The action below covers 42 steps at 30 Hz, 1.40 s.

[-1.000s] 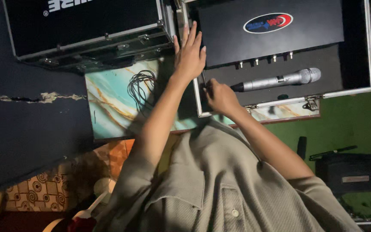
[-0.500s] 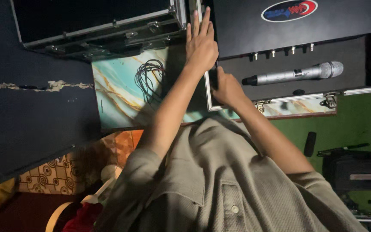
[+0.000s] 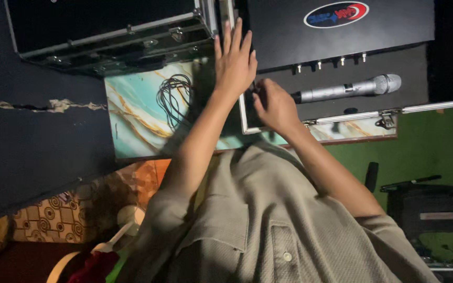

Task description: The person places a microphone, two antennas, and a coiled cable into an equipment case before closing the lid.

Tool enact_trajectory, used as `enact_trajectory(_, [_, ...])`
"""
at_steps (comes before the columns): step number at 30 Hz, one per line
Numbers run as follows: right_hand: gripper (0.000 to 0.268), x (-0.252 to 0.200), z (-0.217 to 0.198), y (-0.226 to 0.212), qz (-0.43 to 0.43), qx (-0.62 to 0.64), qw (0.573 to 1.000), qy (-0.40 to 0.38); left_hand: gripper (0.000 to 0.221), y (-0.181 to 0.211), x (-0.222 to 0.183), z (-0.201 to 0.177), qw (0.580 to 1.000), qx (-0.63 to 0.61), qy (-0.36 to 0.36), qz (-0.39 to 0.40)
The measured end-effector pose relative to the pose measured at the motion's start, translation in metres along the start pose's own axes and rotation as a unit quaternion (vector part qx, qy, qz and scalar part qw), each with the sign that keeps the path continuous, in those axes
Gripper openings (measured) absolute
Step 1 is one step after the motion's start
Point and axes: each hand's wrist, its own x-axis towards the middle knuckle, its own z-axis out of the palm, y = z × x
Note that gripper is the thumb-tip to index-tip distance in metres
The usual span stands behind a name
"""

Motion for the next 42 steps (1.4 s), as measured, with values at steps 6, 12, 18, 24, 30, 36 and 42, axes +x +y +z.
enact_trajectory(6, [0.031, -0.035, -0.066, 0.017, -0.086, -0.017, 0.995, 0.055, 0.046, 0.069, -0.068, -0.043, 0.983, -0.176, 0.002, -0.044])
enact_trajectory(12, [0.040, -0.060, -0.095, 0.061, -0.127, -0.125, 0.982, 0.067, 0.051, 0.115, -0.113, -0.036, 0.992, -0.115, 0.018, -0.041])
enact_trajectory(18, [0.042, -0.066, -0.092, 0.084, -0.115, -0.134, 0.983, 0.042, 0.038, 0.122, -0.115, -0.024, 0.997, -0.055, 0.012, -0.049])
enact_trajectory(24, [0.040, -0.070, -0.094, 0.085, -0.130, -0.125, 0.983, 0.036, 0.026, 0.121, -0.119, -0.020, 0.994, -0.074, 0.059, -0.048])
enact_trajectory(30, [0.035, -0.073, -0.094, 0.084, -0.109, -0.107, 0.988, 0.012, 0.021, 0.121, -0.122, -0.021, 0.993, -0.079, 0.065, -0.051])
enact_trajectory(36, [0.035, -0.070, -0.096, 0.079, -0.130, -0.087, 0.987, 0.033, 0.024, 0.114, -0.134, -0.026, 0.992, -0.099, 0.065, -0.034])
enact_trajectory(42, [0.025, -0.076, -0.077, 0.026, -0.145, -0.037, 0.986, 0.071, 0.040, 0.070, -0.167, -0.058, 0.988, -0.146, 0.037, -0.032])
